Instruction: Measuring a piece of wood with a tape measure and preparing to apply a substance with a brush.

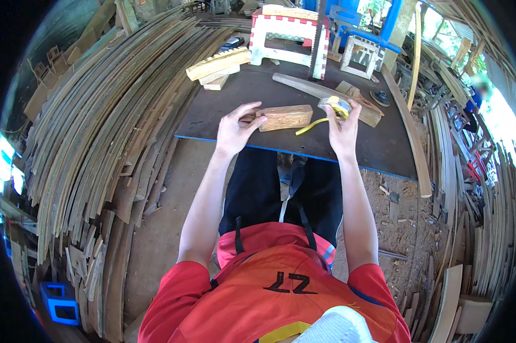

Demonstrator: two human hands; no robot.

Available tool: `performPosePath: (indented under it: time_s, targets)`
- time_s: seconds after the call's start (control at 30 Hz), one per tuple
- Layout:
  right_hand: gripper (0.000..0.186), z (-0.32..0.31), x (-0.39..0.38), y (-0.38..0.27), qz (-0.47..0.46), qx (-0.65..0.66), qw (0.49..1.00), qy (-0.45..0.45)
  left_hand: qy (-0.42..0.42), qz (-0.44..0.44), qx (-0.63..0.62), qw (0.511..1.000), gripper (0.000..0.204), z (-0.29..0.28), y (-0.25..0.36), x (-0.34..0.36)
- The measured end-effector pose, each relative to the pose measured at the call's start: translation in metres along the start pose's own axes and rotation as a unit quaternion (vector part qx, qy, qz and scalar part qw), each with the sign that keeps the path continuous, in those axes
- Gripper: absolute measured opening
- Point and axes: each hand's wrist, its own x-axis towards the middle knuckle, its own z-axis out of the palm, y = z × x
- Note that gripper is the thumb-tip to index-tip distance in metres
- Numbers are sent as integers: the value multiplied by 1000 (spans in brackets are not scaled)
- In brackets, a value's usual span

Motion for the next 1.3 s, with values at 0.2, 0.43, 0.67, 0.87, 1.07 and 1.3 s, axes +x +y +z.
performPosePath:
  time_s: [0.2,0.43,0.67,0.87,1.07,1.3]
  targets:
    - [56,0,-1,5,12,78,997,17,8,-9,-63,998,46,-3,21,4]
    - [54,0,2,-13,-8,-5,999,41,68,154,80,983,48,1,82,30]
    - [46,-5,-8,-51,72,215,974,21,-7,212,145,966,29,23,99,25]
    - [46,-8,-3,-93,16,243,970,17,-14,211,137,968,33,21,103,17]
    - [48,3,-10,-112,14,129,992,-6,25,213,155,964,35,27,107,7]
    - [46,7,-16,-104,-72,51,996,-22,54,221,162,960,32,18,99,5]
